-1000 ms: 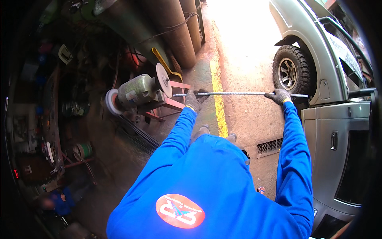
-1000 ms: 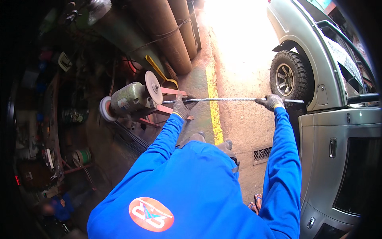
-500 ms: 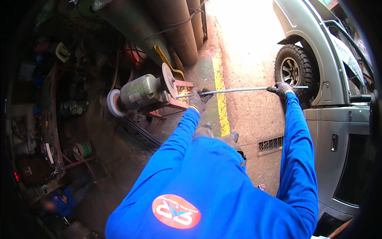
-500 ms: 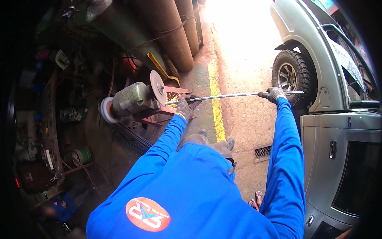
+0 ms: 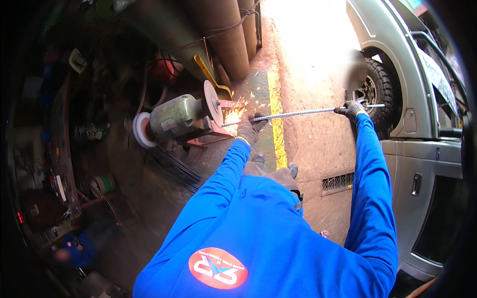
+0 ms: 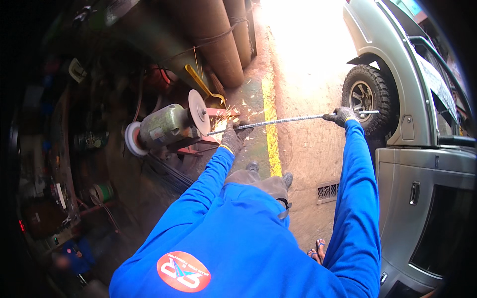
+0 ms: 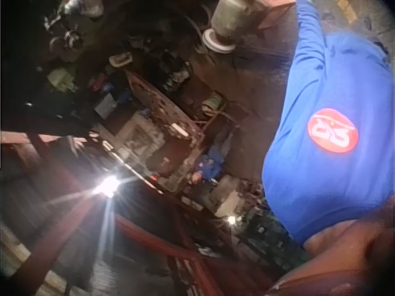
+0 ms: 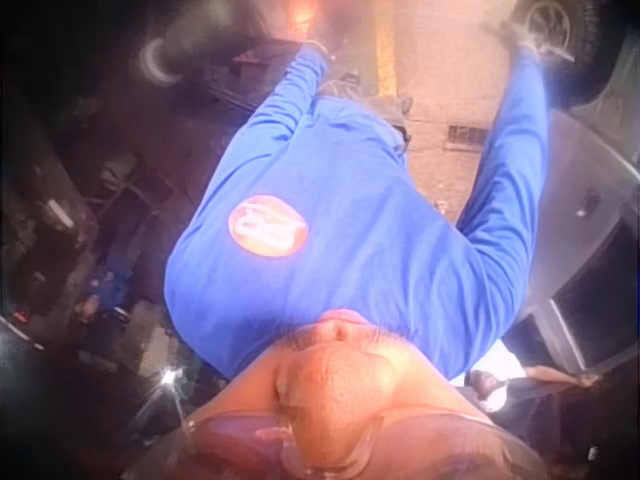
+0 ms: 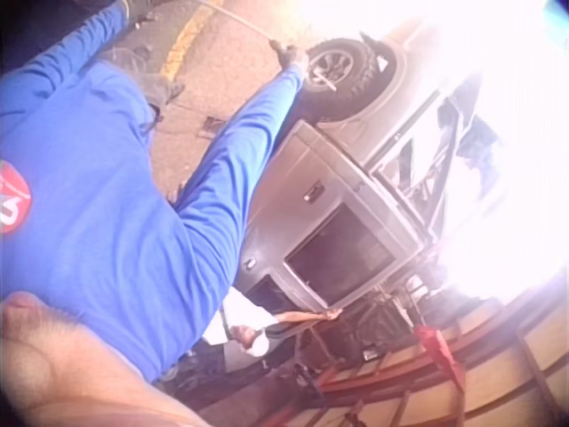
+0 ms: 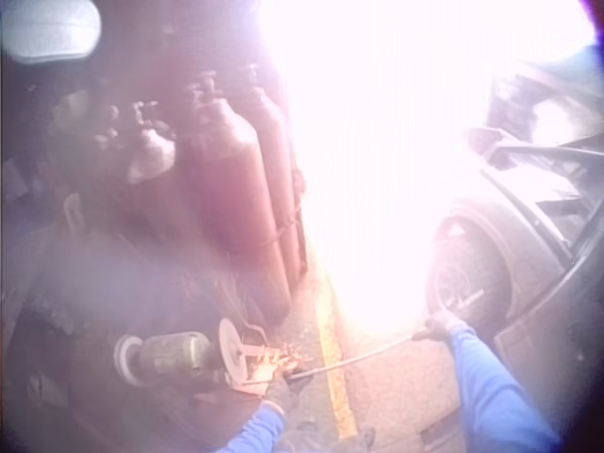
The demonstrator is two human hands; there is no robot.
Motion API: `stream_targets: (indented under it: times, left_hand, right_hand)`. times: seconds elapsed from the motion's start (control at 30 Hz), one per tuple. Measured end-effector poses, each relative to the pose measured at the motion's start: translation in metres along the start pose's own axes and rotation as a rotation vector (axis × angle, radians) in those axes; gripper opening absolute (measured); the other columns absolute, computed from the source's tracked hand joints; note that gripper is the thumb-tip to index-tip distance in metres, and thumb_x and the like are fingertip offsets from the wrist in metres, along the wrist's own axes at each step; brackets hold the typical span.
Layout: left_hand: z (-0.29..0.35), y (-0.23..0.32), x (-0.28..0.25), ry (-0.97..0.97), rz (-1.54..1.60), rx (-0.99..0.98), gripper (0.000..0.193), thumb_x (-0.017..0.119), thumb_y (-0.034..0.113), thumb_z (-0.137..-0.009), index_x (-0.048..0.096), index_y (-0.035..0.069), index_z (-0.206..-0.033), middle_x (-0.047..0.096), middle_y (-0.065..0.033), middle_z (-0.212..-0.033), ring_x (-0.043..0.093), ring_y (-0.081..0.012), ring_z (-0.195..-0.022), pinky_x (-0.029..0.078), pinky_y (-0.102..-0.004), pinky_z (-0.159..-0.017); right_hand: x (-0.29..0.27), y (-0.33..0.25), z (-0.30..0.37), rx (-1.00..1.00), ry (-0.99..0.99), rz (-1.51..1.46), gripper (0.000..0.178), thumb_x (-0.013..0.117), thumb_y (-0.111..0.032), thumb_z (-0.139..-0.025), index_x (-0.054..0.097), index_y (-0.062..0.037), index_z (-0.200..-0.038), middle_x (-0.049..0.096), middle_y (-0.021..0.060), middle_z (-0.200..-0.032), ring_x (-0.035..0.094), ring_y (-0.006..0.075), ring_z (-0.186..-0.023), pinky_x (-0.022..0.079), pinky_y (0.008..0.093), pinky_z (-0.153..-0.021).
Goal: The person picks up a bundle of metal rods and separates them. They then use a bench grinder to grind the ends of the rods one by one, creating sparks. The person holds the rods with both hands and rotates them against the grinding wheel.
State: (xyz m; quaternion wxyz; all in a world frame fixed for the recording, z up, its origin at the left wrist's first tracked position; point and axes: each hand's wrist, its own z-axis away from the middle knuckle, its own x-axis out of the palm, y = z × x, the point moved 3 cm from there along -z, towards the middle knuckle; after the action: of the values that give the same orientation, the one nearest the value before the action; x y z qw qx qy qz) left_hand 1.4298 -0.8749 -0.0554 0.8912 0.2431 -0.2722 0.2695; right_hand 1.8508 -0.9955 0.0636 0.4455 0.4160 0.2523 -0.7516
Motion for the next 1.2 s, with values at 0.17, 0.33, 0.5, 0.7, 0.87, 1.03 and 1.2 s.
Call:
stream_targets:
  times: [0.17, 0.33, 0.5, 0.7, 0.87, 1.03, 1.2]
  left_hand:
    - [0.008, -0.002, 0.008, 0.055, 0.006, -0.001, 0.023, 0.049, 0.027, -0.094, 0.049, 0.005, -0.087, 0.064, -0.0175, -0.090, 0.066, -0.0322, -0.085, 0.058, -0.0531, -0.081]
    - [0.012, 0.001, 0.018, 0.067, -0.025, 0.021, 0.025, 0.047, 0.028, -0.096, 0.046, 0.005, -0.088, 0.063, -0.0173, -0.089, 0.067, -0.0314, -0.083, 0.060, -0.0503, -0.080]
    - [-0.003, -0.006, -0.005, 0.021, 0.059, -0.008, 0.022, 0.050, 0.024, -0.090, 0.052, 0.003, -0.083, 0.063, -0.0150, -0.086, 0.066, -0.0299, -0.080, 0.059, -0.0508, -0.076]
    - [0.013, -0.044, -0.057, -0.064, -0.133, -0.192, 0.021, 0.052, 0.021, -0.083, 0.051, 0.002, -0.074, 0.050, -0.0128, -0.067, 0.057, -0.0262, -0.068, 0.055, -0.0394, -0.075]
    - [0.019, -0.073, -0.150, -0.065, -0.771, -0.097, 0.021, 0.054, 0.024, -0.086, 0.062, 0.005, -0.087, 0.067, -0.0144, -0.081, 0.067, -0.0289, -0.072, 0.056, -0.0402, -0.067]
    - [-0.002, -0.046, -0.242, 0.561, -0.765, -0.063, 0.033, 0.049, 0.037, -0.091, 0.063, 0.007, -0.094, 0.068, -0.0141, -0.079, 0.068, -0.0275, -0.068, 0.057, -0.0379, -0.067]
    - [0.065, -0.009, -0.296, 0.576, -0.099, 0.101, 0.033, 0.059, 0.044, -0.085, 0.060, 0.012, -0.094, 0.062, -0.0107, -0.073, 0.060, -0.0239, -0.061, 0.053, -0.0423, -0.062]
  right_hand:
    - [0.007, 0.002, -0.002, 0.008, -0.013, -0.010, 0.082, 0.061, -0.076, -0.070, 0.068, 0.0023, -0.092, 0.066, 0.0266, -0.090, 0.064, 0.0397, -0.089, 0.047, 0.0459, -0.079]
    - [0.004, -0.001, 0.000, 0.061, -0.030, 0.041, 0.085, 0.057, -0.079, -0.070, 0.071, -0.0007, -0.100, 0.068, 0.0240, -0.098, 0.065, 0.0376, -0.096, 0.049, 0.0432, -0.087]
    - [0.011, -0.011, 0.001, -0.030, 0.116, 0.092, 0.074, 0.059, -0.075, -0.072, 0.073, -0.0036, -0.085, 0.068, 0.0226, -0.085, 0.067, 0.0370, -0.082, 0.051, 0.0470, -0.073]
    - [0.052, 0.016, 0.052, -0.168, -0.256, 0.245, 0.059, 0.083, -0.049, -0.060, 0.070, -0.0117, -0.104, 0.071, 0.0098, -0.099, 0.067, 0.0284, -0.091, 0.051, 0.0400, -0.082]
    - [0.120, 0.038, 0.137, -0.129, -0.713, -0.364, 0.028, 0.077, -0.027, -0.079, 0.073, -0.0053, -0.097, 0.072, 0.0060, -0.079, 0.064, 0.0143, -0.074, 0.052, 0.0318, -0.071]
    - [0.126, 0.042, 0.232, -0.301, -0.792, -0.118, 0.033, 0.068, -0.032, -0.087, 0.068, -0.0042, -0.106, 0.071, 0.0043, -0.086, 0.064, 0.0176, -0.078, 0.052, 0.0334, -0.075]
    - [0.145, 0.000, 0.306, -0.097, -0.924, -0.653, 0.018, 0.059, -0.021, -0.095, 0.058, -0.0087, -0.107, 0.051, -0.0044, -0.062, 0.047, 0.0075, -0.049, 0.039, 0.0238, -0.042]
